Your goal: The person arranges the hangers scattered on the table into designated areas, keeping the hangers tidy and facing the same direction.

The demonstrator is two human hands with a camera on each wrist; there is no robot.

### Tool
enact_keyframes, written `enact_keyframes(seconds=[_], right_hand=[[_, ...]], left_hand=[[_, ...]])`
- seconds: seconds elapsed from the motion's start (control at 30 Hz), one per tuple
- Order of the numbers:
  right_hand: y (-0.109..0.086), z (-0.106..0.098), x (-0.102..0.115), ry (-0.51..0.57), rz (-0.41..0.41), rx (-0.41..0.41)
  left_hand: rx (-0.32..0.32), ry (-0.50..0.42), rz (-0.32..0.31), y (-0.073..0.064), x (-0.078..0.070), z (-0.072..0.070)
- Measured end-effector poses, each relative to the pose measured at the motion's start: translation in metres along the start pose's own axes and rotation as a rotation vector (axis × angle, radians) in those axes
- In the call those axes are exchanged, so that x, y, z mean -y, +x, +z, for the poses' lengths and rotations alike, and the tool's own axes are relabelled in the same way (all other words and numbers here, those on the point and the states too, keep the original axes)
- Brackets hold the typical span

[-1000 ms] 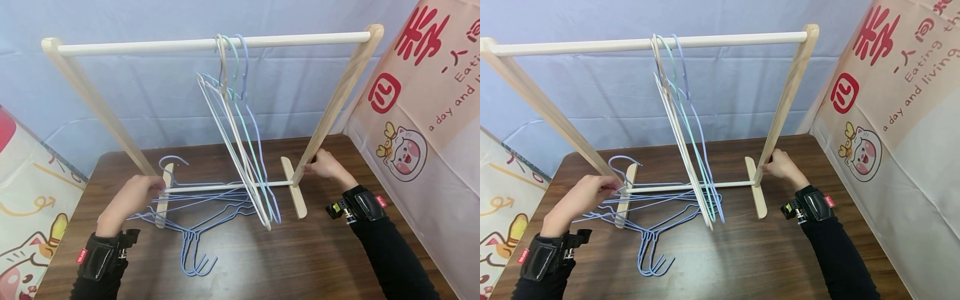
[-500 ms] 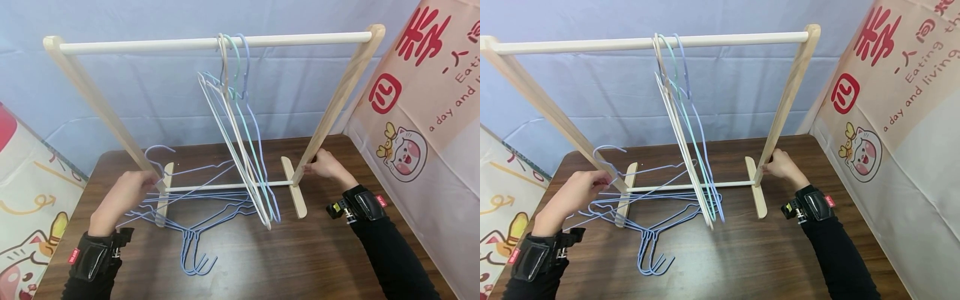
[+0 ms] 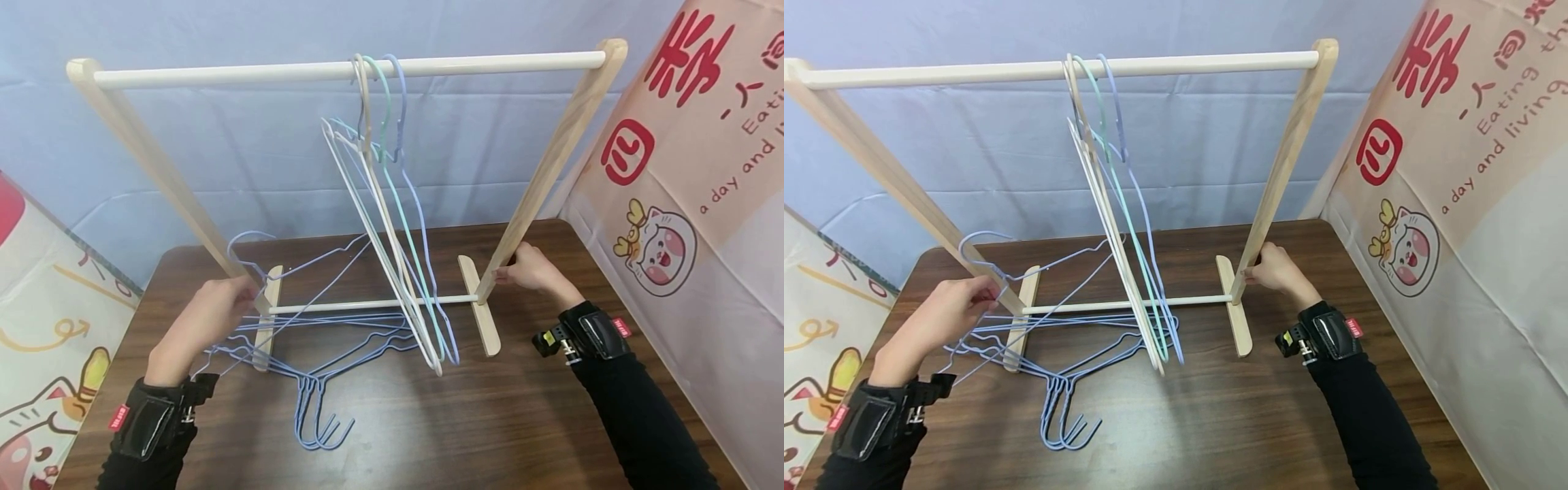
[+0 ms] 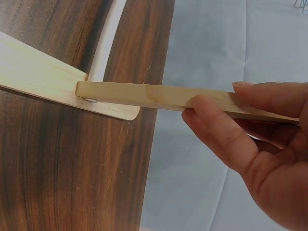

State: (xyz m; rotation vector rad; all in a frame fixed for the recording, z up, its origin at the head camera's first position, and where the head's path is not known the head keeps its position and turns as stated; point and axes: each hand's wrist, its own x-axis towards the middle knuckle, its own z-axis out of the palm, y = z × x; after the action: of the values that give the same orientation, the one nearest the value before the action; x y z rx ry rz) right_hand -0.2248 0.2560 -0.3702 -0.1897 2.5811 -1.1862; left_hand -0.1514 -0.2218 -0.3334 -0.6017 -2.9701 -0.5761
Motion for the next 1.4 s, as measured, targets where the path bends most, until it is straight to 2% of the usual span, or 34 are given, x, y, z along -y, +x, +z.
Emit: enact_keyframes(seconds=[0.4,0.53,0.87,1.1,1.4], right_hand=[[0.001,0.001,-0.002,-0.015,-0.002,-0.004],[0.001,0.001,-0.002,-0.015,-0.002,0.0],[0.002,0.0,-0.001,-0.012,0.002,0.004],[0.001,0.0,0.0,0.004,0.001,0.006],[0.002,0.0,-0.002,0.015,0.001,0.005]], left_hand=[[-0.071,-0.017,0.011,-0.001,-0.002,0.003],[-0.067,-0.028,0.004,-0.002,-0.003,0.004],[-0.003,-0.076,-0.001,-0.002,-0.005,0.008],[-0.02,-0.078,0.007,0.0,-0.009,0.012],[-0.026,-0.103,-0.029,0.001,-0.015,0.013]])
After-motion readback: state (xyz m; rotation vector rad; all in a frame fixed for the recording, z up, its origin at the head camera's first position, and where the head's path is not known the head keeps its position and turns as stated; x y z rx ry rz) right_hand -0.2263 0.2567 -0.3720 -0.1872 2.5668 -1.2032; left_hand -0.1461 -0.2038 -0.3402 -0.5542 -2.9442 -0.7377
